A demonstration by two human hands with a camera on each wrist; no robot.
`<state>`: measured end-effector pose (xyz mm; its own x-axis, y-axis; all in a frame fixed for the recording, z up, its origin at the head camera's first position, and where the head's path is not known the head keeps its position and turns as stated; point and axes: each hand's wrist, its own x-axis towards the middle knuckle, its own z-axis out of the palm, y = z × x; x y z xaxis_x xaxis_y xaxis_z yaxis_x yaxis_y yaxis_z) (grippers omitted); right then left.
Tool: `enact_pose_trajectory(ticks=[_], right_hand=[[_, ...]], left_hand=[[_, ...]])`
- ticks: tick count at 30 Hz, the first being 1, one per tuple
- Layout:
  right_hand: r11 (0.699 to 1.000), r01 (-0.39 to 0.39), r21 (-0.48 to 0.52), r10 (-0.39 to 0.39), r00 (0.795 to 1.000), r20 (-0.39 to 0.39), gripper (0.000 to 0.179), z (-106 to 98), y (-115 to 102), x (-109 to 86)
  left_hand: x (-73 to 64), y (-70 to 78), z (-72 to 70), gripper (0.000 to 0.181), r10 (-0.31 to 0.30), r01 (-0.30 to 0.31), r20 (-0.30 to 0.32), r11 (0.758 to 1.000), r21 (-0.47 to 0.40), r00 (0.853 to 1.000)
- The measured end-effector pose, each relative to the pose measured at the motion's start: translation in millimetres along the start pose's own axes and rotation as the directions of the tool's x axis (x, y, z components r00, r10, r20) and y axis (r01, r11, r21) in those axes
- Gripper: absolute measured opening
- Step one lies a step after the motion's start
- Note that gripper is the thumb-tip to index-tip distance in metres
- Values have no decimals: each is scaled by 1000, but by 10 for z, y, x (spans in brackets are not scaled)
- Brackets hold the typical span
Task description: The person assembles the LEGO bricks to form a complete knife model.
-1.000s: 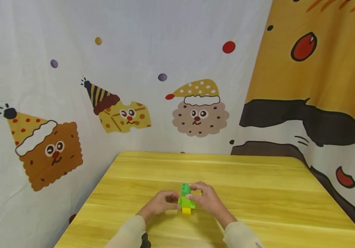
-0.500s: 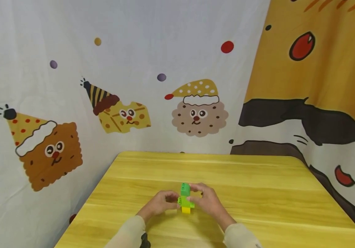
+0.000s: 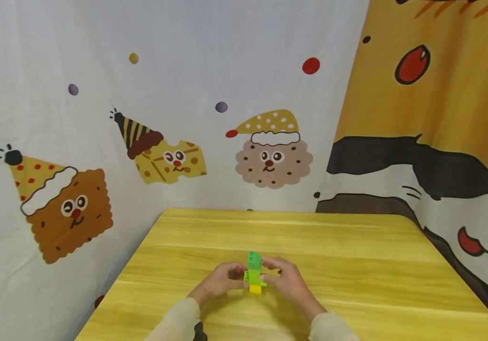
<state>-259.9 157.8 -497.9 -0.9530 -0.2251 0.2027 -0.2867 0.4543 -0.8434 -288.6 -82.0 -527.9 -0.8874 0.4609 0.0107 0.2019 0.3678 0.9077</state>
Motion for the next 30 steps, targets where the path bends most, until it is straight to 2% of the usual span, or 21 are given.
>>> enact_pose_trajectory(ticks=[8, 16, 23, 30], right_hand=[[1000, -18, 10, 19, 1000, -12, 45, -4, 60, -19], [1000, -23, 14, 24, 999, -34, 46, 4, 68, -41], [1000, -18, -10, 18, 999, -42, 51, 24, 103, -58], [1000, 2, -9, -2, 998, -56, 53, 37, 113, -101]], left_hand=[[-14, 29, 19, 35, 9, -9, -22, 1000, -5, 1000], [-17, 70, 3, 41, -8, 7, -36, 999, -41, 999], [-50, 121, 8, 42, 9, -14, -63, 997, -76, 998], [-77, 141, 19, 39, 47, -54, -89, 996, -74, 995]])
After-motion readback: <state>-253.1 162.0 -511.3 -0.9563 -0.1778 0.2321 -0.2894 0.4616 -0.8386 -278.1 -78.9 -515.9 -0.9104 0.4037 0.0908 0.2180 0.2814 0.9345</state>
